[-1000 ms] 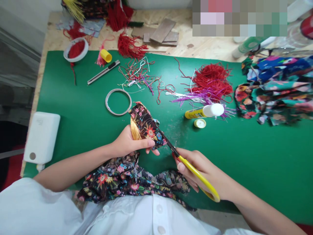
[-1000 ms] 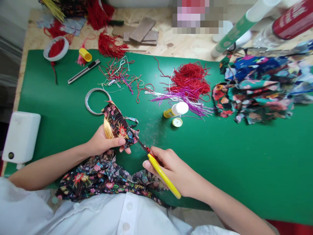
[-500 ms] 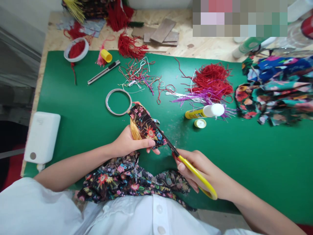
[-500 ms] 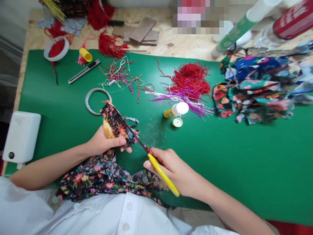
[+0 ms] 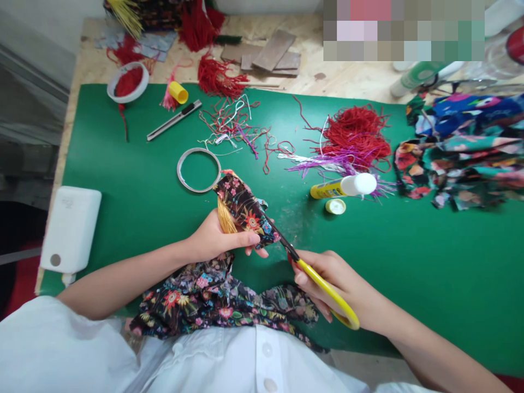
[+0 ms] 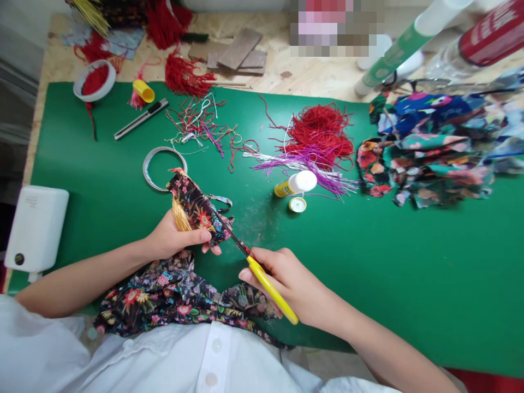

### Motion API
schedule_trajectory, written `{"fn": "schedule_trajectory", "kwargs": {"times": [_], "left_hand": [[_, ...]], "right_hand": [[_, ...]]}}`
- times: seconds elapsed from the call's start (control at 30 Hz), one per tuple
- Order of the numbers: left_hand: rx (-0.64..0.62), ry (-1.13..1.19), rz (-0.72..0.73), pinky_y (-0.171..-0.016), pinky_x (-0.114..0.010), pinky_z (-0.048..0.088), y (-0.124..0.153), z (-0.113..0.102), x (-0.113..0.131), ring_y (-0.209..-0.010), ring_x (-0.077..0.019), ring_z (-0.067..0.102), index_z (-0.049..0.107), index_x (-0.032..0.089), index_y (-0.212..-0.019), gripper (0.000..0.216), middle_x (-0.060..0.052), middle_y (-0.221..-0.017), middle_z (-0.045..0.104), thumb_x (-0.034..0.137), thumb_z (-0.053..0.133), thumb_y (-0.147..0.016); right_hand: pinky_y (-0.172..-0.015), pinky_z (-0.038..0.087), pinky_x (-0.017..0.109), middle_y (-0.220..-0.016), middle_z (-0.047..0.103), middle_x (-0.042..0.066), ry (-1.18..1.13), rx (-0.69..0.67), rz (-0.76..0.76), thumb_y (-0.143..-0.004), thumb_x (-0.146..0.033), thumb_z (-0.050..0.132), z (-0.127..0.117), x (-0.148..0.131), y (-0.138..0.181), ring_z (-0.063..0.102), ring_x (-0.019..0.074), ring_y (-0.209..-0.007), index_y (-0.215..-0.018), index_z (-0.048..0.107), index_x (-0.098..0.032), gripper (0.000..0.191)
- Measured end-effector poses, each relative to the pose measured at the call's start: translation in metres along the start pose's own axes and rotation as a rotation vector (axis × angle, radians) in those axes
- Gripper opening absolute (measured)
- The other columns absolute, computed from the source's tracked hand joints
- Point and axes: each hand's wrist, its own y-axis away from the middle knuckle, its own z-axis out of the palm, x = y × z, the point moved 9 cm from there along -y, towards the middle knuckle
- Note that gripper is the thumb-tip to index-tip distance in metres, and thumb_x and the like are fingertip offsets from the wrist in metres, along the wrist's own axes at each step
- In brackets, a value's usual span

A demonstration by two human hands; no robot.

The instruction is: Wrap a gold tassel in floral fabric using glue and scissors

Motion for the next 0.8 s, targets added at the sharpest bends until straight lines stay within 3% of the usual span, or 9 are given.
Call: {"fn": "schedule_trajectory", "kwargs": {"times": [0.53,0.8], "left_hand": [[-0.045,-0.007,-0.059,-0.052,-0.019,0.054,0.004,0.007,-0.005,-0.05,-0.0101,0.063,0.066,0.011,-0.071,0.031,-0.01,-0.069,0.078,0.036,0.084,-0.075],[-0.046,0.034,-0.094,-0.052,-0.017,0.054,0.003,0.008,-0.007,-0.051,-0.0097,0.064,0.067,0.01,-0.07,0.026,-0.008,-0.068,0.078,0.025,0.089,-0.067]], "right_hand": [[-0.039,0.033,0.019,-0.054,0.044,-0.006,-0.032,-0.064,0.025,-0.083,-0.088,0.039,0.013,0.006,0.004,0.042,0.006,-0.04,-0.079,0.04,-0.021,0.067],[-0.037,0.034,0.018,-0.051,0.044,-0.007,-0.069,-0.045,-0.01,-0.087,-0.083,0.04,0.014,0.004,0.003,0.042,0.006,-0.038,-0.08,0.041,-0.02,0.062]]}}
